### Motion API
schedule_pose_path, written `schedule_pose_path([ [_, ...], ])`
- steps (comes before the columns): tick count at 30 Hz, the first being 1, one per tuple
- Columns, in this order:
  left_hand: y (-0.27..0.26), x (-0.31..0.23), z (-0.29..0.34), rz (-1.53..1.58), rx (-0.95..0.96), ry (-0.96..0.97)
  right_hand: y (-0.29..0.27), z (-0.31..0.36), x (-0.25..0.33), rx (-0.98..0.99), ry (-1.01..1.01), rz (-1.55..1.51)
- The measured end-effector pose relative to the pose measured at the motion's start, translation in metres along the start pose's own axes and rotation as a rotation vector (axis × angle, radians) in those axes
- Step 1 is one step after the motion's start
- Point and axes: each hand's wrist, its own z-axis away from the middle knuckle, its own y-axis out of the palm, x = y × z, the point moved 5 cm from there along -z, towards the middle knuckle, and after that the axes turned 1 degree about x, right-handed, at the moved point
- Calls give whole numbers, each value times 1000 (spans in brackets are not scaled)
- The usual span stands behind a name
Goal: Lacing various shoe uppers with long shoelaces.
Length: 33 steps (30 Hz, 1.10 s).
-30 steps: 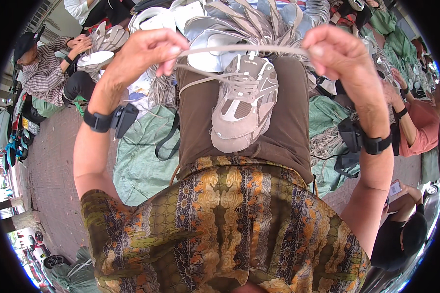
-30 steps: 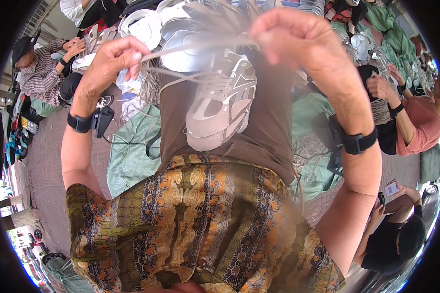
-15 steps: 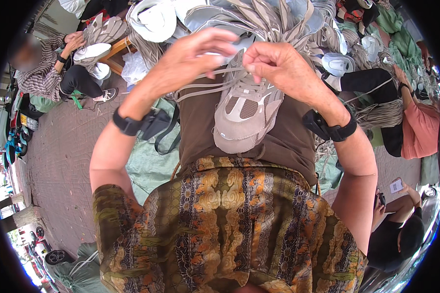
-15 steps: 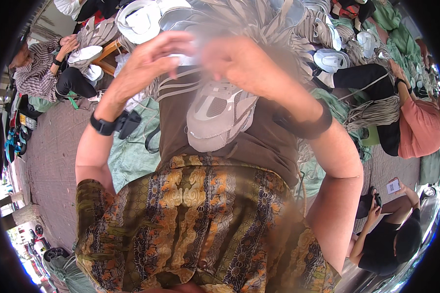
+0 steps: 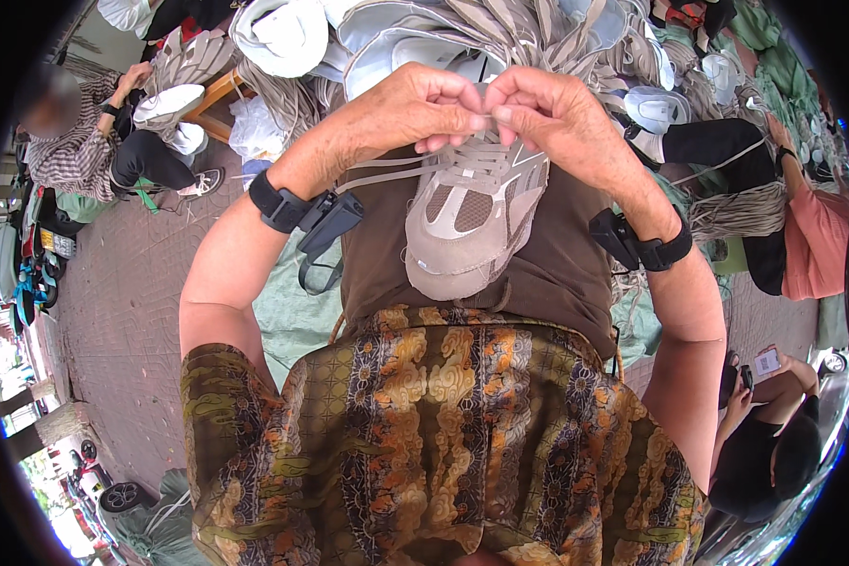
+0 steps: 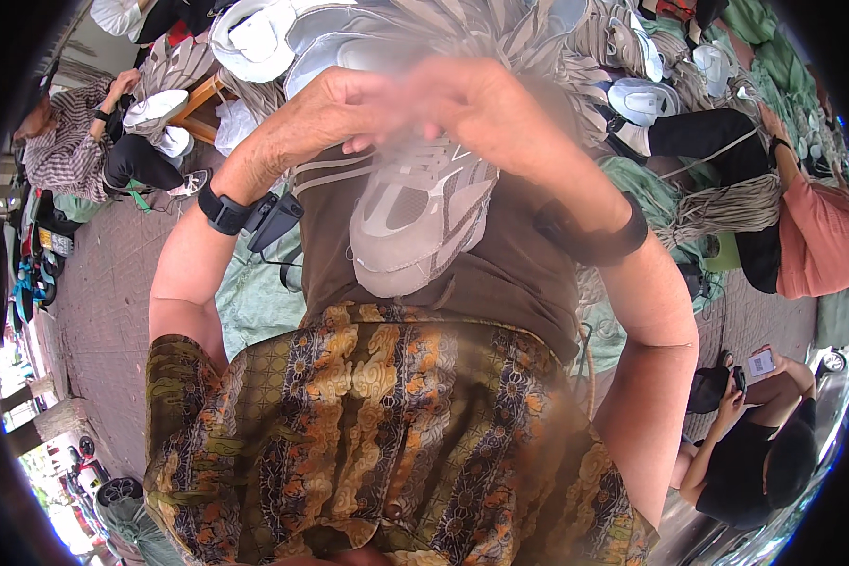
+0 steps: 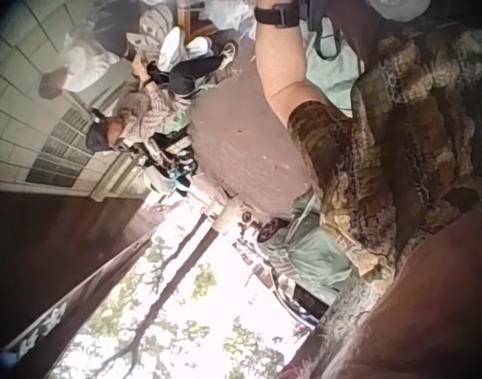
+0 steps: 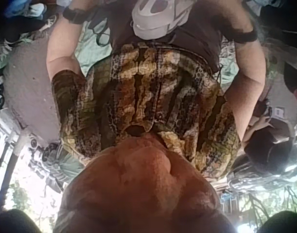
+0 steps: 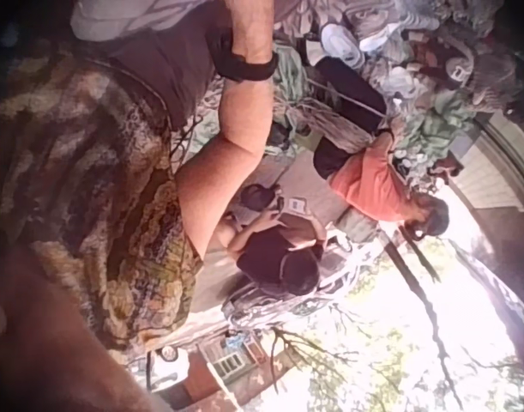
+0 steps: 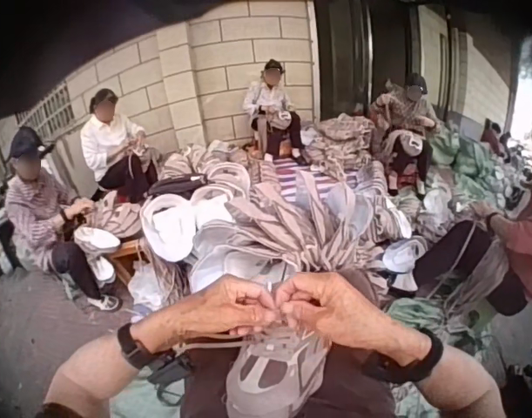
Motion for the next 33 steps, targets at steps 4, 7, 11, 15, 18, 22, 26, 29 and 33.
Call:
schedule_pose_path([
  [4, -6, 11, 4, -81, -94, -27, -19, -5, -19, -175, -55, 142],
  [7, -15, 20, 2, -143, -201, -59, -37, -12, -42, -286, 33, 311],
  [11, -19, 30, -3, -273, -208, -82, -34, -22, -61, -279, -42, 669],
  [15, -15, 34, -7, -354, -313, 53, -25, -37, -83, -152, -9, 563],
  [18, -13, 36, -10, -415, -306, 76, -24, -42, -101, -163, 187, 290],
  [22, -10, 36, -12, -541, -252, 50, -22, -40, -105, -134, 206, 205],
  [26, -9, 32, -15, -569, -228, 67, -21, -41, -103, -144, 149, 312],
  [29, -8, 29, -21, -708, -177, 91, -20, -42, -105, -165, 165, 377],
  [33, -7, 32, -28, -634, -98, -27, -18, -39, -103, -194, 113, 304],
])
